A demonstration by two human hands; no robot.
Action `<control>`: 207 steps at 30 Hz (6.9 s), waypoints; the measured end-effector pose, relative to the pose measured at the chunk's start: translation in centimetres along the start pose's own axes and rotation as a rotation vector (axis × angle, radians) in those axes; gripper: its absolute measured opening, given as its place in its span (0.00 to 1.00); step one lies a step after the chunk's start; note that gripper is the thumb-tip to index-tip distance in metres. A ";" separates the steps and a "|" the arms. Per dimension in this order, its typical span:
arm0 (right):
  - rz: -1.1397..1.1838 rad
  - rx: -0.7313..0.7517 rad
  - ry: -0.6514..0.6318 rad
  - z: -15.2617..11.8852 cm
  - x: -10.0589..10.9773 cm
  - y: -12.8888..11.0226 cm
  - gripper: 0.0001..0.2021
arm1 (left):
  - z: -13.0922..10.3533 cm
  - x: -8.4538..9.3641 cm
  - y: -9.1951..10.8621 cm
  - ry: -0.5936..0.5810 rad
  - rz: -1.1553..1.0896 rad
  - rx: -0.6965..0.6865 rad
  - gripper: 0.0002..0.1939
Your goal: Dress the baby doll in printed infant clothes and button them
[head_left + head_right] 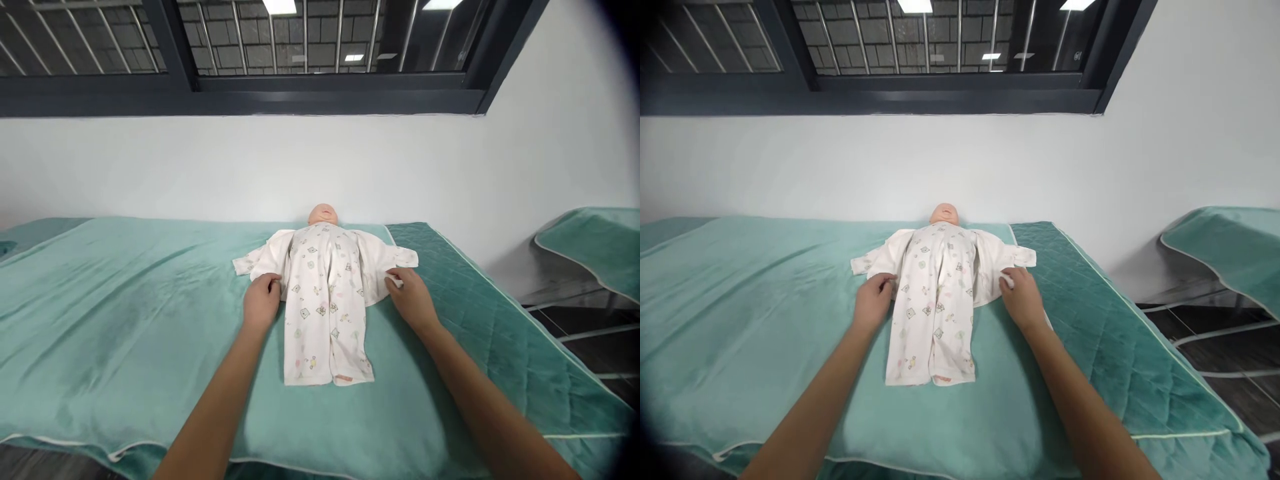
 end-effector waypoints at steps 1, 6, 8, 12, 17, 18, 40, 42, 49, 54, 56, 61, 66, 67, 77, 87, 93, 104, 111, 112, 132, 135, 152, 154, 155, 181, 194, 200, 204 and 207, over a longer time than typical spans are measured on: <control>-0.091 -0.051 0.003 0.5 0.0 1.3 0.13 | 0.0 0.0 0.0 0.019 0.024 -0.005 0.16; -0.392 -0.179 -0.103 1.2 -0.5 4.1 0.16 | 0.0 0.0 -0.1 0.049 0.111 0.006 0.15; -0.439 -0.179 -0.105 1.0 -0.4 3.8 0.19 | 0.0 0.0 -0.2 0.066 0.139 0.004 0.14; -0.475 -0.205 -0.109 0.8 -0.1 3.1 0.19 | 0.2 0.3 -0.4 0.132 0.245 0.012 0.14; -0.315 -0.248 -0.105 0.8 -0.1 3.4 0.10 | -0.1 0.7 -0.4 0.205 0.344 0.092 0.14; -0.235 -0.292 -0.079 0.8 0.0 3.8 0.08 | -0.1 0.8 -0.4 0.211 0.352 0.103 0.14; 0.082 0.449 -0.002 -0.7 0.5 -13.9 0.06 | -0.3 0.3 -0.4 0.151 0.342 0.139 0.09; 0.136 0.393 0.048 -1.0 0.9 -13.0 0.06 | -0.3 0.3 -0.5 0.157 0.351 0.145 0.09; 0.386 0.330 -0.043 -2.1 0.8 -11.5 0.05 | -0.4 0.5 -0.7 0.194 0.354 0.173 0.09; 0.379 0.181 -0.040 -0.5 1.3 -11.2 0.10 | -0.9 1.0 -0.9 0.334 0.384 0.209 0.16; 0.380 0.109 -0.024 1.4 1.3 -11.5 0.12 | -1.0 1.1 -1.0 0.395 0.412 0.227 0.21; 0.419 -0.008 -0.025 8.3 -0.5 -12.9 0.14 | -1.0 1.0 -1.4 0.367 0.478 0.240 0.19; 0.373 -0.071 -0.104 11.6 -3.9 -12.6 0.14 | -0.9 1.0 -1.5 0.311 0.483 0.256 0.08; 0.370 -0.063 -0.118 11.5 -4.3 -12.4 0.14 | -0.8 1.0 -1.5 0.308 0.477 0.267 0.08; 0.443 0.027 -0.358 11.3 -5.6 -11.9 0.21 | -0.2 1.6 -2.6 0.233 -0.005 0.401 0.11; 0.429 0.118 -0.436 11.7 -5.7 -11.2 0.21 | 1.0 1.7 10.2 0.181 -0.347 -0.064 0.08; 0.458 0.105 -0.394 11.8 -5.6 -11.3 0.20 | -0.5 -0.3 13.9 -0.365 -0.260 -0.435 0.16; 0.471 0.094 -0.324 12.0 -5.5 -11.8 0.17 | 13.9 -3.7 9.4 -0.009 -0.155 0.050 0.11; 0.585 -0.079 -0.231 12.3 -6.2 -10.6 0.16 | 14.5 -6.9 6.7 -0.107 -0.229 0.090 0.13; 0.567 -0.082 -0.212 12.3 -6.3 -10.6 0.16 | 14.5 -7.0 6.7 -0.126 -0.240 0.091 0.14; 0.512 -0.081 -0.272 12.2 -7.9 -10.5 0.19 | 16.8 -7.1 10.3 -0.113 -0.283 -0.038 0.09; 0.526 -0.091 -0.296 12.4 -7.8 -10.2 0.18 | 16.0 -8.1 10.8 -0.181 -0.335 -0.014 0.09; 0.498 -0.003 -0.311 12.5 -7.4 -11.0 0.20 | 14.7 -8.5 9.9 -0.263 -0.497 0.038 0.13; 0.501 0.005 -0.323 12.7 -7.4 -10.9 0.20 | 14.6 -8.4 9.8 -0.268 -0.512 0.044 0.12; 0.508 0.014 -0.328 12.9 -7.5 -10.8 0.19 | 14.6 -8.4 9.7 -0.267 -0.520 0.051 0.12; 0.526 -0.013 -0.337 13.9 -8.5 -10.5 0.15 | 14.8 -9.1 9.1 -0.255 -0.511 0.077 0.13; 0.554 -0.061 -0.334 13.7 -8.7 -10.1 0.12 | 15.0 -9.2 9.1 -0.227 -0.491 0.089 0.14; 0.614 -0.096 -0.326 13.7 -9.1 -9.8 0.12 | 15.0 -9.2 9.1 -0.238 -0.472 0.098 0.14; 0.624 -0.091 -0.323 13.7 -9.0 -9.9 0.12 | 14.9 -9.1 9.5 -0.264 -0.428 0.128 0.15; 0.617 -0.091 -0.322 13.7 -8.8 -10.0 0.12 | 14.8 -9.1 9.6 -0.307 -0.417 0.129 0.15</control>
Point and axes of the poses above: each hand's wrist, its own z-axis towards the middle knuckle, its own x-axis out of the back of the hand, y = z × x, the point moved 5 cm from there along z, towards the middle knuckle, and after that the axes turned 9 degrees about -z, right-handed, at the moved point
